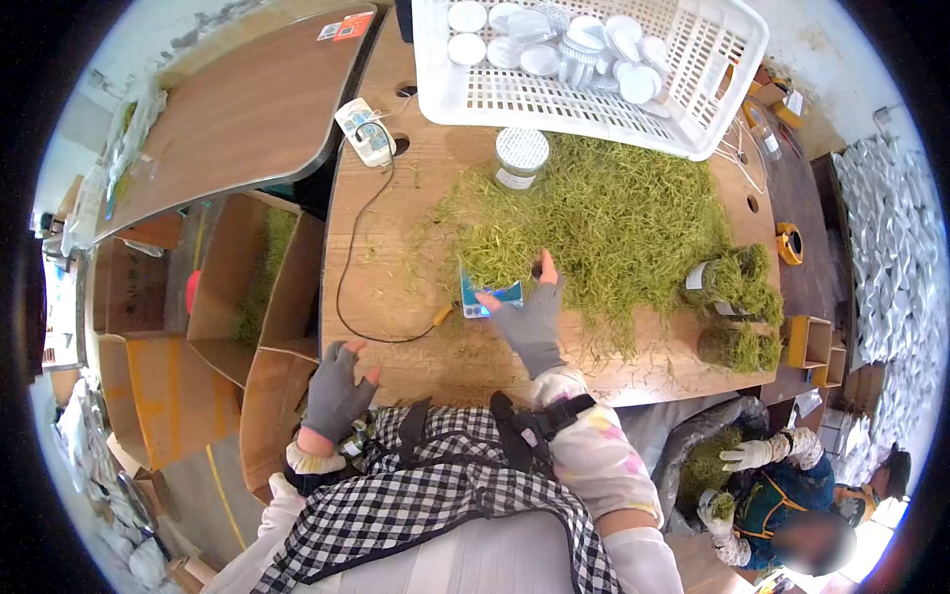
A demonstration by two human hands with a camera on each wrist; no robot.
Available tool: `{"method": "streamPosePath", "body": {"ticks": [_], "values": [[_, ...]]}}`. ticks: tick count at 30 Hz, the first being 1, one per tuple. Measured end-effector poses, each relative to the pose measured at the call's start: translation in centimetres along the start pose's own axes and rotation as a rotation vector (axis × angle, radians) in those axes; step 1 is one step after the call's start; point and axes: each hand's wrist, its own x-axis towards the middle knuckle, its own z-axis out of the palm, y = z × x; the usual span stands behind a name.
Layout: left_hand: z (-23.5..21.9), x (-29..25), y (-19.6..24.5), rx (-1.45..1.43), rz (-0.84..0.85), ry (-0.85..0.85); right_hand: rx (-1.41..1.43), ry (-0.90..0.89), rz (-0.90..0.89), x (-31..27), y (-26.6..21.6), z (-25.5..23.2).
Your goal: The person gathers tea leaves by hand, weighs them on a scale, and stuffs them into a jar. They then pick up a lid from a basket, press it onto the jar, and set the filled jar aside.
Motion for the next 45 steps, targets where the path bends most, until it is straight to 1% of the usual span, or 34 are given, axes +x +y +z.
{"method": "streamPosePath", "body": {"ticks": [2,3,4,5,6,8,9,11,12,13,15,16,18,19,21,22,23,25,26,27,28,29,31,32,34,36,37,39,40,42,44,45], "values": [[0.2,0.5,0.0,0.009,-0.001,0.007,-0.095,-0.116,0.005,-1.1,1.6,-2.6],[0.3,0.8,0.0,0.022,-0.002,0.018,-0.096,-0.117,0.005,-1.5,2.5,-4.0],[0.4,1.0,0.0,0.021,-0.001,0.016,-0.145,-0.244,0.100,-2.1,4.0,-5.4],[0.5,1.1,0.0,0.015,0.009,0.028,-0.193,-0.370,0.195,-2.5,4.2,-6.3],[0.6,1.3,0.1,0.009,0.020,0.039,-0.194,-0.368,0.197,-3.1,4.4,-7.0],[0.6,1.7,0.3,0.000,0.034,0.027,-0.405,-0.629,0.181,-3.6,3.3,-8.4],[0.5,1.9,0.5,-0.007,0.046,0.017,-0.404,-0.626,0.183,-3.9,3.2,-8.3],[0.3,2.2,1.1,-0.004,0.060,0.002,-0.340,-0.821,0.128,-4.7,3.0,-7.9],[0.3,2.4,1.5,-0.002,0.071,-0.012,-0.321,-0.859,0.061,-5.4,4.2,-7.5],[0.3,2.7,1.8,0.003,0.073,-0.012,-0.317,-0.856,0.061,-5.4,4.3,-7.3],[0.3,3.6,2.4,-0.016,0.171,0.002,-0.440,-0.882,-0.064,-5.1,4.7,-7.1],[0.4,4.1,2.8,-0.016,0.174,0.004,-0.441,-0.879,-0.065,-4.7,4.7,-7.4],[0.6,5.3,3.5,-0.078,0.263,0.017,-0.393,-0.687,0.099,-3.7,4.7,-8.2],[1.0,6.0,3.7,-0.080,0.266,0.017,-0.396,-0.684,0.099,-3.0,4.3,-8.5],[2.3,7.3,3.9,-0.131,0.356,0.050,-0.304,-0.510,0.104,-1.5,2.9,-9.4],[3.0,8.0,4.2,-0.136,0.360,0.048,-0.228,-0.464,0.067,-0.9,2.3,-9.8],[3.5,8.5,4.6,-0.148,0.386,0.065,-0.234,-0.462,0.068,-0.4,1.4,-9.9],[4.1,9.5,5.6,-0.162,0.413,0.086,-0.165,-0.316,-0.035,0.4,-0.7,-9.6],[4.2,10.0,6.2,-0.215,0.397,0.080,-0.168,-0.314,-0.036,0.9,-1.9,-9.5],[4.4,10.4,6.8,-0.267,0.379,0.073,-0.188,-0.288,-0.086,1.4,-3.1,-9.4],[4.6,10.9,7.3,-0.269,0.380,0.074,-0.207,-0.262,-0.135,1.7,-4.1,-9.2],[5.0,11.4,7.8,-0.311,0.407,0.100,-0.208,-0.262,-0.137,1.9,-5.1,-8.8],[5.6,12.1,8.7,-0.352,0.437,0.133,-0.305,-0.184,-0.332,2.4,-6.7,-7.7],[6.0,12.4,9.2,-0.373,0.461,0.153,-0.304,-0.181,-0.337,2.5,-7.0,-7.1],[6.6,13.0,10.1,-0.395,0.488,0.175,-0.407,-0.200,-0.386,2.7,-7.4,-6.1],[7.0,13.7,10.6,-0.275,0.584,0.314,-0.460,-0.208,-0.425,2.8,-6.9,-5.6],[7.3,13.9,10.6,-0.276,0.584,0.314,-0.513,-0.220,-0.459,2.9,-6.7,-5.3],[7.9,14.4,10.5,-0.141,0.692,0.367,-0.505,-0.223,-0.432,3.1,-6.1,-5.1],[7.6,14.5,10.8,-0.141,0.690,0.365,-0.531,-0.227,-0.435,3.2,-6.1,-5.1],[7.0,14.5,11.4,-0.052,0.712,0.348,-0.557,-0.232,-0.426,3.5,-5.9,-5.0],[6.5,14.9,12.0,-0.022,0.701,0.329,-0.628,-0.358,-0.346,4.2,-5.6,-4.7],[6.5,15.0,12.4,0.005,0.692,0.318,-0.629,-0.350,-0.331,4.4,-5.3,-4.4]]}}
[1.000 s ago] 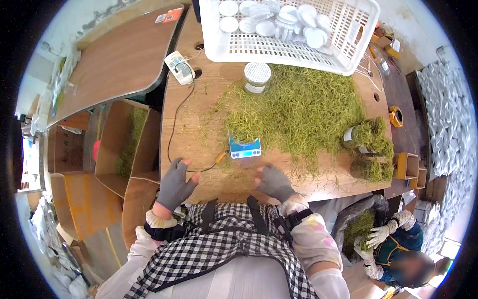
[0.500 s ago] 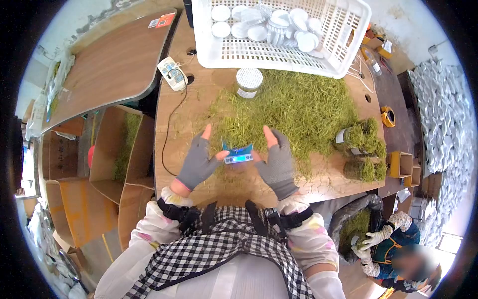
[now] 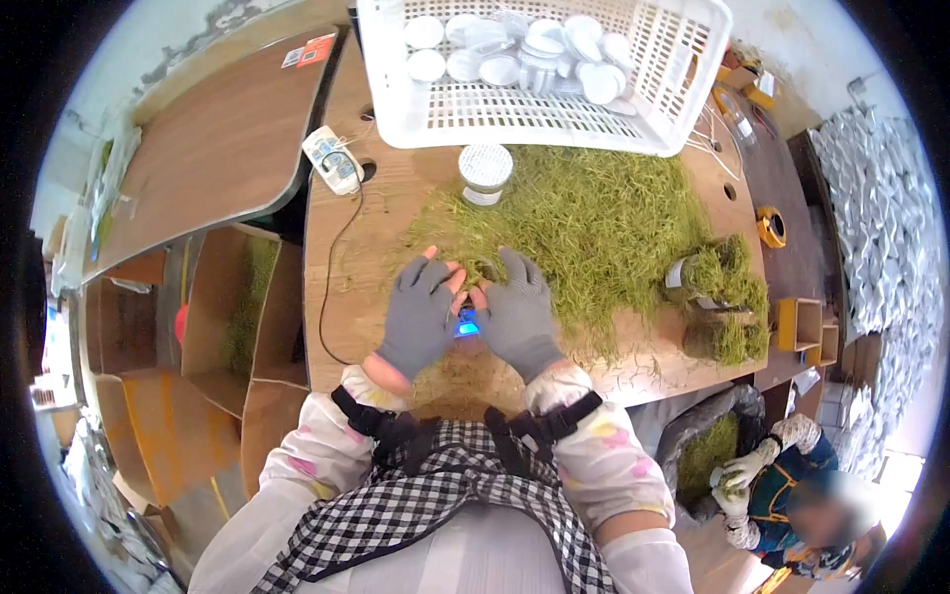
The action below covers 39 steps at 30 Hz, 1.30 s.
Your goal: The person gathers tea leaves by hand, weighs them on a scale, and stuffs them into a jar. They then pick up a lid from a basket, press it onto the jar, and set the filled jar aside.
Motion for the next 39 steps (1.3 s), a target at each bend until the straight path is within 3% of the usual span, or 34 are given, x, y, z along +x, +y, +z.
{"method": "streamPosePath", "body": {"ticks": [2,6,8,11,12,14,21,23,24,26,28,30,32,35,37,39], "values": [[0.5,0.5,0.2,0.009,-0.031,-0.029,0.041,-0.088,0.098,0.7,0.5,0.9],[0.3,0.7,0.3,0.054,-0.041,-0.072,0.155,-0.035,0.088,-0.3,2.2,0.9],[0.3,1.2,0.3,0.074,-0.060,-0.078,0.603,0.177,0.121,-1.5,3.8,0.1],[-0.1,1.3,0.9,0.117,-0.107,-0.105,0.349,0.130,0.510,-3.6,9.7,0.2],[-0.1,1.7,0.9,0.136,-0.116,-0.104,0.353,0.131,0.506,-4.0,10.8,0.7],[0.1,1.9,0.8,0.148,-0.144,-0.116,-0.084,-0.033,0.526,-4.7,12.5,1.3],[0.6,1.2,0.3,0.112,-0.218,-0.106,-0.119,-0.095,0.413,-5.2,14.9,3.6],[0.7,1.3,0.2,0.094,-0.224,-0.068,0.084,0.075,0.519,-5.1,14.8,2.5],[0.7,1.1,0.2,0.071,-0.227,-0.042,0.083,0.072,0.511,-4.9,15.1,1.8],[0.7,0.9,0.1,0.050,-0.232,-0.029,0.454,0.069,0.712,-4.5,14.7,-0.6],[0.9,1.0,0.0,0.028,-0.228,-0.006,0.465,0.121,0.671,-3.3,11.9,-2.8],[1.1,0.7,0.1,-0.030,-0.296,-0.003,0.406,0.268,0.215,-1.8,8.4,-4.1],[0.8,0.8,0.5,-0.058,-0.371,-0.038,0.422,0.281,0.049,0.2,4.7,-4.4],[1.0,0.4,0.4,-0.128,-0.474,-0.062,0.316,0.168,-0.056,1.9,1.3,-2.8],[0.7,0.1,-0.1,-0.170,-0.501,-0.044,0.236,0.097,-0.006,2.6,0.3,-1.9],[-0.1,-0.3,-0.4,-0.499,-0.569,-0.098,0.154,0.023,0.046,3.0,-0.1,-1.6]]}}
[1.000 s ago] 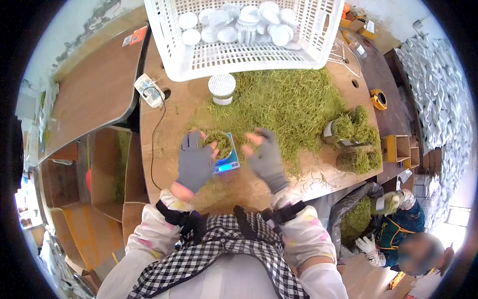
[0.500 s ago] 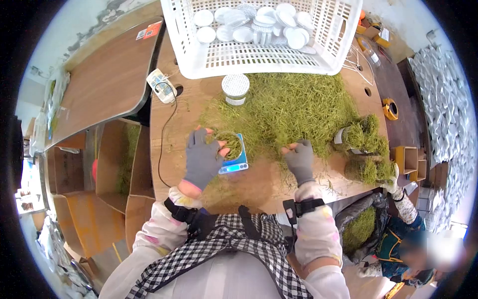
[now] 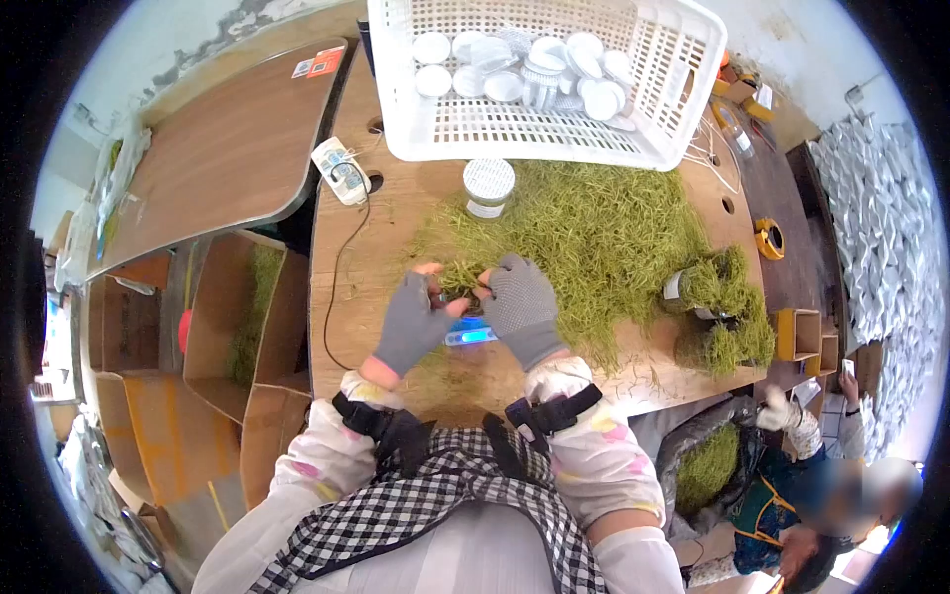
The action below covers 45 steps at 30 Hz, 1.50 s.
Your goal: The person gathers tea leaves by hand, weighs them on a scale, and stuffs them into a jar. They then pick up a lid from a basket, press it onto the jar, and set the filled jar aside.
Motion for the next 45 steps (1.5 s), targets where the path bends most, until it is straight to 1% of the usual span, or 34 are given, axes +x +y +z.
{"method": "streamPosePath", "body": {"ticks": [1,3,4,6,7,8,9,11,12,13,15,16,17,19,21,23,25,27,28,29,31,33,34,36,37,38,39,40,41,42,43,44,45], "values": [[-0.5,-0.2,0.5,-0.002,-0.001,0.005,-0.032,-0.034,-0.002,0.0,0.0,-0.2],[-1.3,-0.7,1.8,0.187,0.295,0.090,-0.072,-0.068,-0.009,-0.1,-0.2,-0.4],[-0.9,-0.7,1.6,0.181,0.298,0.098,-0.115,-0.091,-0.034,-0.2,-0.3,-0.4],[0.0,-0.8,1.0,0.476,0.506,0.112,-0.165,-0.110,-0.067,-0.6,-0.3,-0.5],[0.1,-0.7,1.0,0.472,0.506,0.119,-0.076,-0.060,-0.046,-0.9,-0.5,-0.4],[0.1,-0.7,0.8,0.545,0.526,0.097,0.015,-0.010,-0.023,-1.3,-0.6,-0.4],[0.2,-0.7,0.7,0.618,0.546,0.072,0.011,-0.009,-0.027,-1.5,-0.6,-0.5],[0.2,-0.7,1.0,0.605,0.540,0.091,-0.120,-0.004,-0.166,-1.8,-0.5,-1.0],[0.3,-0.5,1.3,0.593,0.534,0.104,-0.106,-0.046,-0.178,-1.9,-0.2,-1.2],[0.2,-0.3,1.9,0.583,0.547,0.107,-0.120,-0.038,-0.174,-1.5,0.0,-1.5],[-0.2,-0.1,2.6,0.578,0.465,0.043,0.009,-0.144,-0.213,-0.7,0.7,-2.4],[-0.2,0.1,2.3,0.573,0.479,0.049,0.094,-0.226,-0.208,0.4,1.9,-3.1],[-0.2,0.2,1.9,0.546,0.462,0.065,0.085,-0.214,-0.209,1.8,3.2,-3.8],[-0.2,0.7,1.2,0.516,0.445,0.096,0.107,-0.072,-0.033,5.6,6.1,-5.5],[-0.3,1.2,1.2,0.440,0.435,0.098,0.155,-0.024,0.249,10.6,9.5,-7.8],[-0.5,1.6,2.2,0.418,0.409,0.084,0.289,0.152,0.455,15.5,15.3,-8.3],[-0.6,1.9,2.4,0.420,0.369,0.051,0.284,0.213,0.549,20.0,23.0,-8.1],[-0.8,2.0,2.1,0.411,0.336,0.051,0.106,0.252,0.623,23.5,25.8,-8.5],[-0.7,1.9,1.6,0.359,0.296,0.032,0.060,0.254,0.680,24.8,26.8,-8.5],[-0.7,2.1,1.3,0.306,0.254,0.017,0.057,0.247,0.674,26.4,27.9,-8.2],[-0.9,2.8,1.3,0.283,0.242,0.014,-0.154,0.291,0.675,29.3,29.6,-6.4],[-1.0,3.1,1.6,0.277,0.217,-0.013,-0.178,0.233,0.670,31.3,28.7,-6.2],[-0.9,3.3,1.3,0.288,0.197,-0.023,-0.259,0.195,0.650,32.1,29.3,-5.9],[-0.8,3.0,1.1,0.196,0.155,-0.037,-0.393,0.129,0.592,33.5,31.8,-5.0],[-0.7,2.9,0.9,0.207,0.121,-0.054,-0.449,0.097,0.553,34.0,32.8,-4.5],[-0.5,2.9,0.7,0.206,0.129,-0.043,-0.461,0.084,0.516,34.3,33.8,-4.4],[-0.5,2.6,0.5,0.203,0.133,-0.036,-0.472,0.066,0.481,34.1,33.1,-4.7],[-0.5,2.4,0.7,0.208,0.088,-0.062,-0.423,0.065,0.466,33.2,31.2,-5.3],[-0.4,2.8,0.7,0.213,0.104,-0.033,-0.375,0.083,0.444,33.0,29.0,-6.2],[-0.4,2.6,0.9,0.215,0.125,-0.002,-0.353,0.074,0.394,32.5,27.8,-7.1],[-0.5,2.3,0.9,0.217,0.111,-0.004,-0.333,0.082,0.339,32.3,27.2,-7.9],[-0.5,2.3,1.0,0.231,0.120,-0.001,-0.179,0.090,0.300,31.3,26.1,-8.6],[-0.6,2.3,1.1,0.242,0.132,0.005,-0.084,0.084,0.186,29.6,25.1,-9.3]]}}
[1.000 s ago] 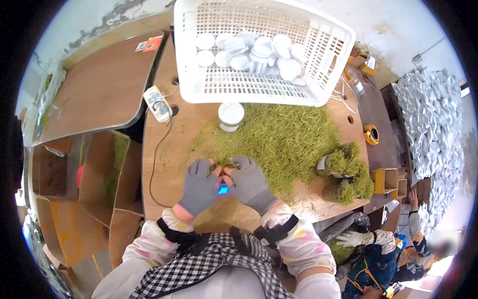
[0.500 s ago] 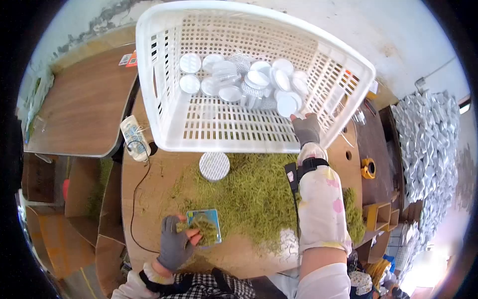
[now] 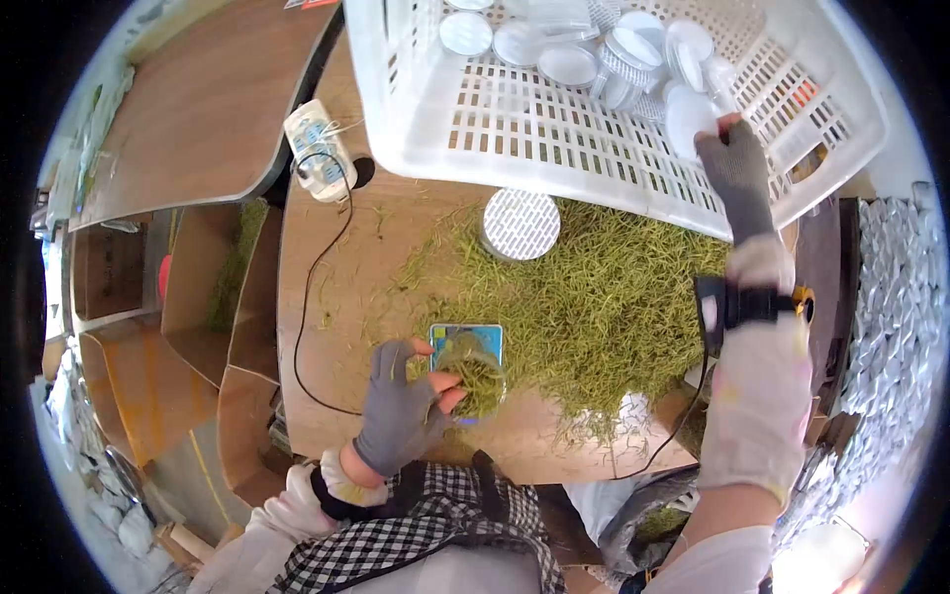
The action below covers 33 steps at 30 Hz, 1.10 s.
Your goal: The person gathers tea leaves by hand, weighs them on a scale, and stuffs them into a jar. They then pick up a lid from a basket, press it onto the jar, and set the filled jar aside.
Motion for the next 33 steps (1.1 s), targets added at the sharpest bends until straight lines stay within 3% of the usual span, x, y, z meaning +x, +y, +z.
{"method": "streamPosePath", "body": {"ticks": [1,4,5,6,8,10,13,15,19,23,25,26,28,29,33], "values": [[-0.1,0.1,0.1,0.017,0.028,0.024,0.095,-0.010,-0.111,-2.3,-1.1,-1.2],[0.0,0.0,0.5,0.070,0.050,0.018,0.585,-0.190,-0.062,-15.1,-9.1,-3.7],[0.2,-0.2,0.4,0.065,0.064,0.022,0.392,-0.201,-0.138,-18.6,-10.4,-3.7],[0.6,-0.3,0.0,0.039,0.077,0.043,0.459,-0.301,-0.042,-21.8,-13.5,-4.2],[0.7,-0.3,0.0,0.019,0.105,0.065,0.330,-0.314,-0.090,-26.5,-15.3,-2.5],[0.4,-0.1,0.5,-0.004,0.043,0.149,0.420,-0.284,-0.019,-30.6,-15.1,0.2],[-0.2,-0.1,0.5,0.058,0.126,0.074,0.551,-0.258,0.127,-34.7,-15.8,2.8],[0.7,-0.6,0.4,0.144,0.183,0.089,0.733,-0.113,0.146,-36.4,-15.9,4.5],[1.8,-1.2,0.3,0.283,0.326,0.106,0.860,-0.272,0.288,-36.9,-17.5,4.2],[1.7,-1.3,0.8,0.345,0.359,0.138,0.822,-0.236,0.278,-37.2,-18.4,5.7],[1.3,-1.3,1.0,0.422,0.360,0.077,0.972,-0.119,0.337,-37.1,-18.8,6.3],[1.0,-1.4,1.1,0.424,0.360,0.084,0.973,-0.119,0.331,-37.1,-19.0,6.1],[0.4,-1.7,1.4,0.320,0.381,0.083,1.143,-0.050,0.491,-37.0,-19.1,5.6],[0.1,-1.8,1.5,0.318,0.380,0.087,1.122,-0.033,0.431,-37.1,-18.9,5.5],[-1.4,-2.3,2.5,0.185,0.327,0.103,1.144,-0.131,0.512,-36.7,-18.1,4.3]]}}
